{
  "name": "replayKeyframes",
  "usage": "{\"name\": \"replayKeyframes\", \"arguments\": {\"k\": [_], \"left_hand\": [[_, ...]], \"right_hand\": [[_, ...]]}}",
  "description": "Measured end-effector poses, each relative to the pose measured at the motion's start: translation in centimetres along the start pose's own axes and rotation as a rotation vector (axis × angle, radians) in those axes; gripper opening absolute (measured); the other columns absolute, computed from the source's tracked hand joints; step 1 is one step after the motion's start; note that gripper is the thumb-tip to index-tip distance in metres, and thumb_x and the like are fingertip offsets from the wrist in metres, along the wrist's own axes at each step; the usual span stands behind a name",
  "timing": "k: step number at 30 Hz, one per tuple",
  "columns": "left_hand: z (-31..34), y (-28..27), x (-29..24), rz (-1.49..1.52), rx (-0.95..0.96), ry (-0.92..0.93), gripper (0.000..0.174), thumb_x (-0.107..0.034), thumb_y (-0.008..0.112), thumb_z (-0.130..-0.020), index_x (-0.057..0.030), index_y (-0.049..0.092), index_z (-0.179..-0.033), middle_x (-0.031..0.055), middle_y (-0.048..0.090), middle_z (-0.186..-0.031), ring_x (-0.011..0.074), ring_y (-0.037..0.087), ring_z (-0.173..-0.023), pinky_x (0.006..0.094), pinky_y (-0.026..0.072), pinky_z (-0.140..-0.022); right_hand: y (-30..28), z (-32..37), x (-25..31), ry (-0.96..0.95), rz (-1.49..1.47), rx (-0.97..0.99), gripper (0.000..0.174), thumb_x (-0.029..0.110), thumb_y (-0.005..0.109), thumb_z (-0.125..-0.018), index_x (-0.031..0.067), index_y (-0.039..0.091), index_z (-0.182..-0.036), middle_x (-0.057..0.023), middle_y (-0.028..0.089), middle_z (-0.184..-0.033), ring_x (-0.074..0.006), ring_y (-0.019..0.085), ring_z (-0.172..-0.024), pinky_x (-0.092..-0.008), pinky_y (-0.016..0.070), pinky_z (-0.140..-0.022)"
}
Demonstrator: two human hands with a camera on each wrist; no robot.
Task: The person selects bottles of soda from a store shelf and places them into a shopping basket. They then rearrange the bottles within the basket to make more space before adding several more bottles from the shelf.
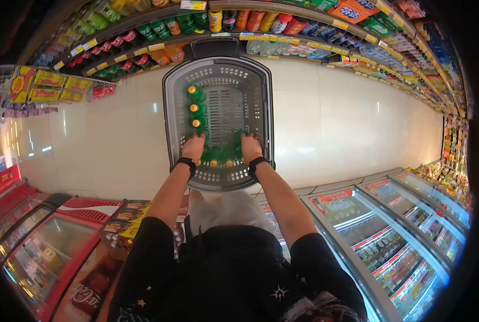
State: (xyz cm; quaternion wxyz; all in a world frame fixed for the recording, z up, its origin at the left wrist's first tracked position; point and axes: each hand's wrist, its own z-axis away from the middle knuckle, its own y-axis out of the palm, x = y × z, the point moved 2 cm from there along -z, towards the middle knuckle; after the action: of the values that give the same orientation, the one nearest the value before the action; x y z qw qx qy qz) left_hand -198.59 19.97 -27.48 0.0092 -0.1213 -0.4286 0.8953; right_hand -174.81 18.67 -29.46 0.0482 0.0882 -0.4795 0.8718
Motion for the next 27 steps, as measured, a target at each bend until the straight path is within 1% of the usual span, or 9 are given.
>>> {"name": "replayKeyframes", "arguments": {"k": [5, 7, 11, 15, 16, 19, 22, 25, 27], "left_hand": [[0.8, 0.4, 1.1, -0.058, 0.024, 0.031, 0.028, -0.001, 0.052, -0.093, 0.0012, 0.055, -0.121, 0.0228, 0.065, -0.102, 0.0379, 0.07, -0.091, 0.045, 0.06, -0.075], [1.3, 0.4, 1.0, -0.059, 0.05, 0.026, 0.03, -0.004, 0.05, -0.094, 0.0009, 0.054, -0.123, 0.0249, 0.065, -0.103, 0.04, 0.069, -0.093, 0.0463, 0.0593, -0.078], [0.9, 0.3, 1.0, -0.043, 0.027, 0.006, 0.03, -0.006, 0.05, -0.095, 0.0009, 0.053, -0.124, 0.0264, 0.063, -0.109, 0.0406, 0.068, -0.094, 0.047, 0.0587, -0.08], [0.3, 0.0, 1.0, -0.043, 0.017, 0.021, 0.031, -0.014, 0.055, -0.097, -0.0007, 0.052, -0.125, 0.0247, 0.057, -0.12, 0.0409, 0.063, -0.108, 0.0496, 0.0571, -0.086], [-0.1, -0.1, 1.1, -0.043, 0.086, 0.014, 0.034, -0.021, 0.057, -0.098, -0.0007, 0.051, -0.125, 0.0227, 0.055, -0.123, 0.0416, 0.059, -0.113, 0.0513, 0.0555, -0.09], [0.0, -2.2, 0.6, 0.095, -0.028, 0.0, 0.034, -0.02, 0.062, -0.094, -0.0005, 0.05, -0.119, 0.0224, 0.054, -0.121, 0.0418, 0.059, -0.111, 0.0508, 0.0548, -0.089], [-1.3, -5.1, 1.0, 0.11, -0.359, 0.141, 0.035, -0.017, 0.068, -0.09, -0.0006, 0.049, -0.114, 0.0227, 0.054, -0.12, 0.0416, 0.059, -0.108, 0.0491, 0.0556, -0.085], [-3.8, -6.7, 1.9, 0.042, -0.281, 0.198, 0.035, -0.013, 0.072, -0.086, -0.0018, 0.049, -0.11, 0.0222, 0.056, -0.116, 0.0412, 0.06, -0.103, 0.0482, 0.0558, -0.082], [-6.0, -6.3, 2.6, -0.038, -0.089, 0.226, 0.038, -0.019, 0.07, -0.088, -0.0009, 0.05, -0.115, 0.0213, 0.061, -0.11, 0.0407, 0.064, -0.1, 0.0484, 0.0566, -0.081]], "right_hand": [[-2.1, 0.0, 0.2, -0.018, -0.03, 0.168, 0.021, 0.003, 0.057, -0.091, 0.0016, 0.062, -0.111, -0.024, 0.066, -0.107, -0.0379, 0.069, -0.099, -0.0436, 0.0583, -0.083], [-3.0, 0.4, 0.8, -0.013, -0.061, 0.175, 0.023, 0.004, 0.058, -0.09, 0.0015, 0.061, -0.113, -0.0237, 0.066, -0.108, -0.0379, 0.068, -0.101, -0.044, 0.057, -0.087], [-2.1, 0.9, 0.7, 0.048, -0.018, 0.06, 0.027, 0.003, 0.056, -0.091, 0.0037, 0.059, -0.117, -0.0226, 0.063, -0.113, -0.0389, 0.064, -0.108, -0.0448, 0.0534, -0.095], [-0.7, 0.2, 0.7, 0.126, -0.05, 0.015, 0.027, 0.006, 0.053, -0.093, 0.0054, 0.059, -0.119, -0.0229, 0.057, -0.124, -0.0404, 0.058, -0.118, -0.0464, 0.0513, -0.098], [0.0, -0.1, 0.6, 0.138, -0.056, -0.018, 0.027, 0.007, 0.054, -0.092, 0.0051, 0.06, -0.119, -0.0234, 0.055, -0.126, -0.041, 0.056, -0.121, -0.0474, 0.0505, -0.1], [0.6, -0.2, 0.5, 0.213, -0.116, 0.007, 0.031, 0.012, 0.057, -0.092, 0.0057, 0.058, -0.122, -0.0234, 0.052, -0.131, -0.0419, 0.052, -0.126, -0.0484, 0.0489, -0.102], [-0.1, 0.1, 1.1, 0.292, -0.196, -0.077, 0.033, 0.017, 0.06, -0.092, 0.0059, 0.055, -0.123, -0.0248, 0.052, -0.13, -0.0427, 0.054, -0.123, -0.0486, 0.0496, -0.101], [-1.6, 1.3, 2.2, 0.391, -0.318, -0.14, 0.04, 0.02, 0.065, -0.089, 0.0067, 0.054, -0.125, -0.0242, 0.051, -0.133, -0.0436, 0.054, -0.122, -0.0494, 0.0497, -0.1], [-1.9, 2.0, 2.7, 0.461, -0.377, -0.176, 0.043, 0.02, 0.067, -0.088, 0.0076, 0.053, -0.126, -0.0238, 0.051, -0.133, -0.0441, 0.054, -0.122, -0.0495, 0.0499, -0.099]]}}
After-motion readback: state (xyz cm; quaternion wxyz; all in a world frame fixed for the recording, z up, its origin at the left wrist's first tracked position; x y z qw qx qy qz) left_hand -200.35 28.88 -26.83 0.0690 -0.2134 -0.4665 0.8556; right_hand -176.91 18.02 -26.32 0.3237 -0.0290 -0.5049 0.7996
